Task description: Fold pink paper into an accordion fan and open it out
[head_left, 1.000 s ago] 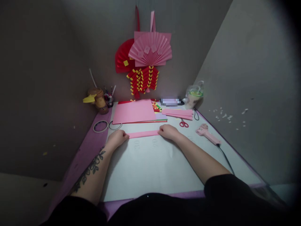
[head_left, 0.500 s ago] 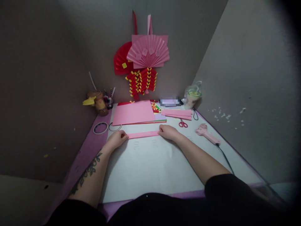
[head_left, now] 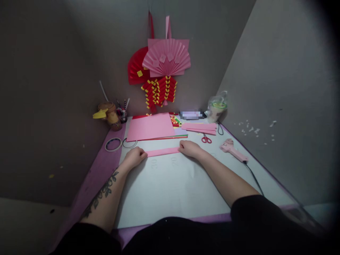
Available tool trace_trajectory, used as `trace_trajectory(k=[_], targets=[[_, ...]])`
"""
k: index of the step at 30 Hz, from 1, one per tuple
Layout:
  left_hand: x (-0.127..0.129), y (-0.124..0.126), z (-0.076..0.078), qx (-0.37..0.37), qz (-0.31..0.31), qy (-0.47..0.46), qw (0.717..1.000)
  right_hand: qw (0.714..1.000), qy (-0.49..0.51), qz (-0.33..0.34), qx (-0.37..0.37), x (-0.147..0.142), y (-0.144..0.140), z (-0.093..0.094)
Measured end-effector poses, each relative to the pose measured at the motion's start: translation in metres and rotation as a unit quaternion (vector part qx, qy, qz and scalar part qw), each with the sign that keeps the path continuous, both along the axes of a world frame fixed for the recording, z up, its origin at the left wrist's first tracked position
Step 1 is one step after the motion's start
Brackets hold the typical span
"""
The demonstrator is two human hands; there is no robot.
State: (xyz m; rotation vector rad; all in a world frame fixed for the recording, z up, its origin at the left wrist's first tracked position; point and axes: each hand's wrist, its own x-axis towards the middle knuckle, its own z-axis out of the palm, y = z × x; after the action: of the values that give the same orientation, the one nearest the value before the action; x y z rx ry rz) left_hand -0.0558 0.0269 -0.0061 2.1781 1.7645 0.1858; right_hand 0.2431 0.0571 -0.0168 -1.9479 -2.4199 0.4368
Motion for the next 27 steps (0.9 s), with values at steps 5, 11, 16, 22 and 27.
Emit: trace_trajectory(k=[5, 11, 16, 22, 27], targets=[[0.003, 0.001, 0.003, -0.023, 0.033, 0.034, 0.999, 1.0, 0.005, -0.002, -0.003, 0.0, 0.0, 0.001], [-0.008, 0.004, -0.002, -0.026, 0.063, 0.039, 0.997, 1.0, 0.019, -0.006, -0.004, 0.002, 0.0, 0.001], [-0.012, 0.003, -0.01, 0.063, -0.005, -0.018, 0.998, 0.999, 0.044, 0.011, 0.004, 0.002, -0.001, 0.002], [-0.001, -0.003, -0.01, 0.133, -0.197, -0.02, 0.971, 0.961, 0.183, 0.175, 0.112, -0.001, -0.006, -0.011], [0.004, -0.006, -0.008, 0.152, -0.235, 0.057, 0.958, 0.947, 0.164, 0.258, 0.095, -0.011, -0.013, -0.011]])
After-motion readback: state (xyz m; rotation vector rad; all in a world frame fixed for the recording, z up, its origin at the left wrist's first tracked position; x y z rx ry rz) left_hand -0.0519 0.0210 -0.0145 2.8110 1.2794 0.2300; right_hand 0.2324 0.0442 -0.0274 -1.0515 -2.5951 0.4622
